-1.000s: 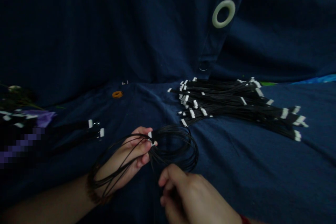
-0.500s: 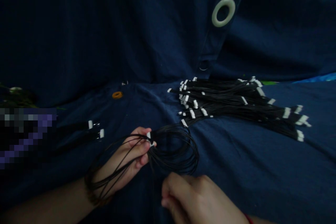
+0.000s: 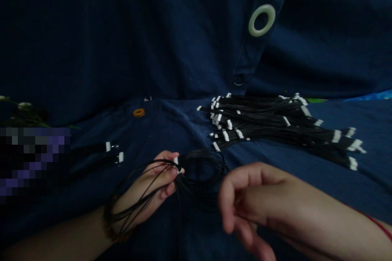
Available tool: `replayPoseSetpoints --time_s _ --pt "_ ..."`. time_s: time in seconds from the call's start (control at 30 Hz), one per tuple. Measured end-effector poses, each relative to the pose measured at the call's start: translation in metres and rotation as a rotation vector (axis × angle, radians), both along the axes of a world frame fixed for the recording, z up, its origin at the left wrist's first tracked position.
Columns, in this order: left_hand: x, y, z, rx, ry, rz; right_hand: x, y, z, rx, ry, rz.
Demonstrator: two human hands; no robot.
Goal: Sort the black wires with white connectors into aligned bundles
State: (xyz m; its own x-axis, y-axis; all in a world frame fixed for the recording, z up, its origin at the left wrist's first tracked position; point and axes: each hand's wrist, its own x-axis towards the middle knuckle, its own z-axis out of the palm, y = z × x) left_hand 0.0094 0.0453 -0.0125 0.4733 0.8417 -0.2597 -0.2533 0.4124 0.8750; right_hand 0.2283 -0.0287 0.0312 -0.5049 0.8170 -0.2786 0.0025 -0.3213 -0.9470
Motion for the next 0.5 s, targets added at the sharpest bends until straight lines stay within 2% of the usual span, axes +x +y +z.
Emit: replayPoseSetpoints --time_s 0.03,0.1,0.2,0.27,0.33,0.4,0.5 --pt "0.000 0.000 0.000 0.004 -0.001 0.000 0.006 0.004 0.004 0.023 0.055 -0.038" --pt "0.001 0.000 0.001 0.004 0.006 0.002 0.015 0.013 0.010 0.196 0.044 -0.182" --pt "0.000 0.000 0.005 -0.014 0.027 0.001 0.024 0.028 0.016 0.484 0.018 -0.516" --pt "-0.002 -0.001 0.007 -0.016 0.029 -0.024 0.026 0.035 0.020 0.557 0.151 -0.761" --pt "-0.003 0.001 0.004 0.010 0.026 -0.068 0.024 0.037 0.021 0.560 0.297 -0.899" --pt "-0.003 0.002 -0.004 0.072 0.007 -0.121 0.018 0.030 0.019 0.589 0.259 -0.844" --pt "-0.001 0.003 -0.018 0.167 -0.059 -0.169 0.003 0.010 0.008 0.755 -0.201 -0.592"
